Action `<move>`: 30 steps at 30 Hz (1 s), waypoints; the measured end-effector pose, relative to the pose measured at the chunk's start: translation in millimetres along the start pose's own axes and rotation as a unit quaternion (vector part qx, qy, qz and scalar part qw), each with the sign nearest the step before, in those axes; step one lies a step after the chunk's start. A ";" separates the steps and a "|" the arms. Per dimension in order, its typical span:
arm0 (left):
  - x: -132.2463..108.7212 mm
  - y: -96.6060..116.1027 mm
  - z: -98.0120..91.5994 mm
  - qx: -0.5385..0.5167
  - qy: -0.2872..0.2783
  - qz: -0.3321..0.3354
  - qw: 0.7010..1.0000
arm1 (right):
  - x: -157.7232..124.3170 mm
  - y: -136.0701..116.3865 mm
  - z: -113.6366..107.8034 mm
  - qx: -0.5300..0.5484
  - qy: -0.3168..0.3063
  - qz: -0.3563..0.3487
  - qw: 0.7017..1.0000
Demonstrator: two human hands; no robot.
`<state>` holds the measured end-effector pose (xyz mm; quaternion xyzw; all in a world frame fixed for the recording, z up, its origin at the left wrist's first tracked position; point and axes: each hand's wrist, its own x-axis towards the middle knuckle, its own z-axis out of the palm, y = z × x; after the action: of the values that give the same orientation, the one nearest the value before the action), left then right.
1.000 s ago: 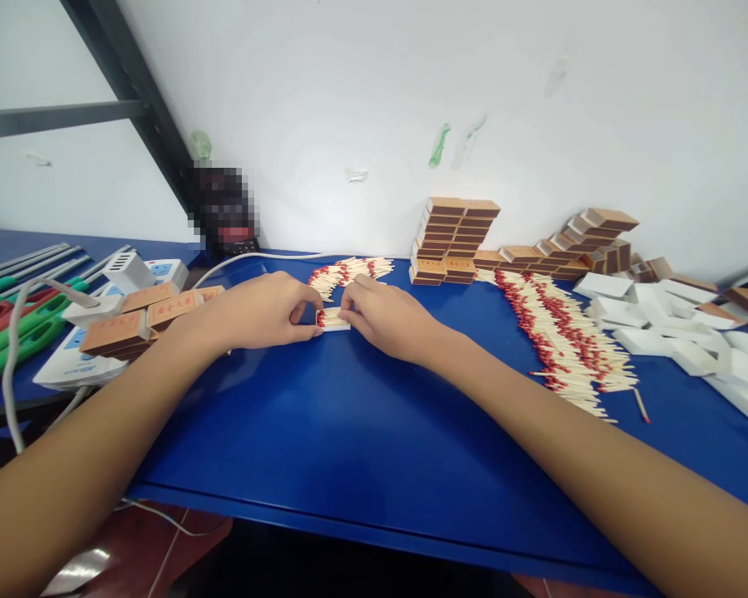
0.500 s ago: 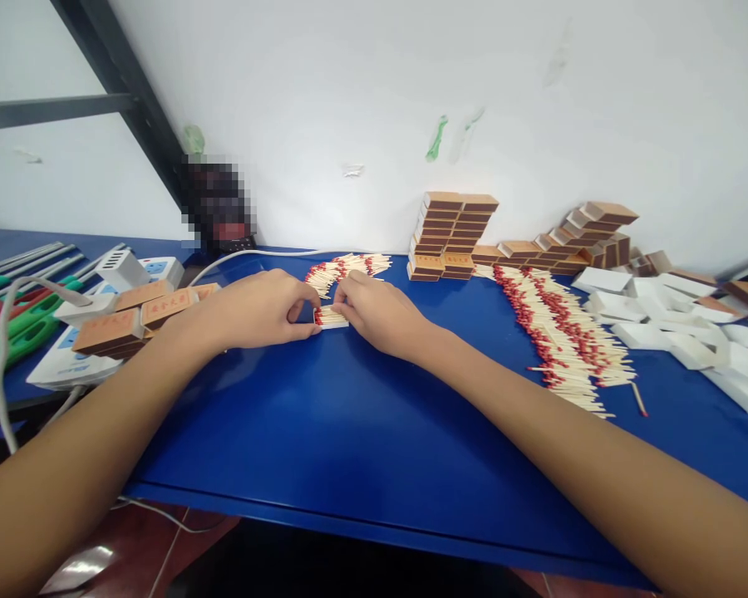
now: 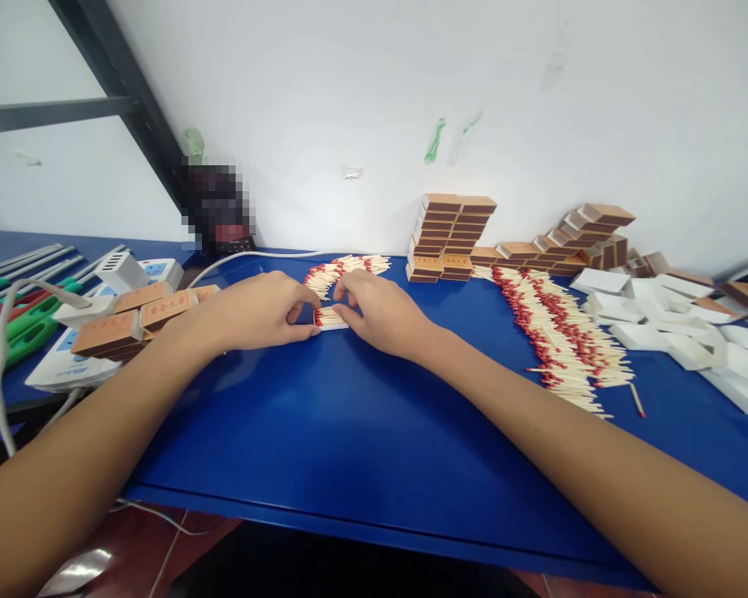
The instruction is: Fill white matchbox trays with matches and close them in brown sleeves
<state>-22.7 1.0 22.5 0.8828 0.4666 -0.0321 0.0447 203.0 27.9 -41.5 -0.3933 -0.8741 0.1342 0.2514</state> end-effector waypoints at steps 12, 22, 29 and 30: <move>2.8 5.7 5.7 0.045 0.011 0.021 0.999 | 1.7 -0.3 -1.8 0.020 0.001 0.012 1.000; 3.6 7.3 5.6 0.039 0.022 0.037 0.998 | 1.8 1.5 -8.6 0.040 0.001 0.025 0.999; 4.2 6.7 6.4 0.018 0.023 0.019 0.999 | 1.1 -0.6 -3.8 0.027 -0.003 0.002 1.000; 4.6 6.3 7.7 0.021 0.020 0.014 0.999 | 0.8 -0.6 -2.4 0.020 -0.001 -0.003 1.000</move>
<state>-15.0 0.4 14.7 0.8906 0.4539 -0.0239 0.0177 203.4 28.2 -38.9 -0.3853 -0.8728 0.1514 0.2587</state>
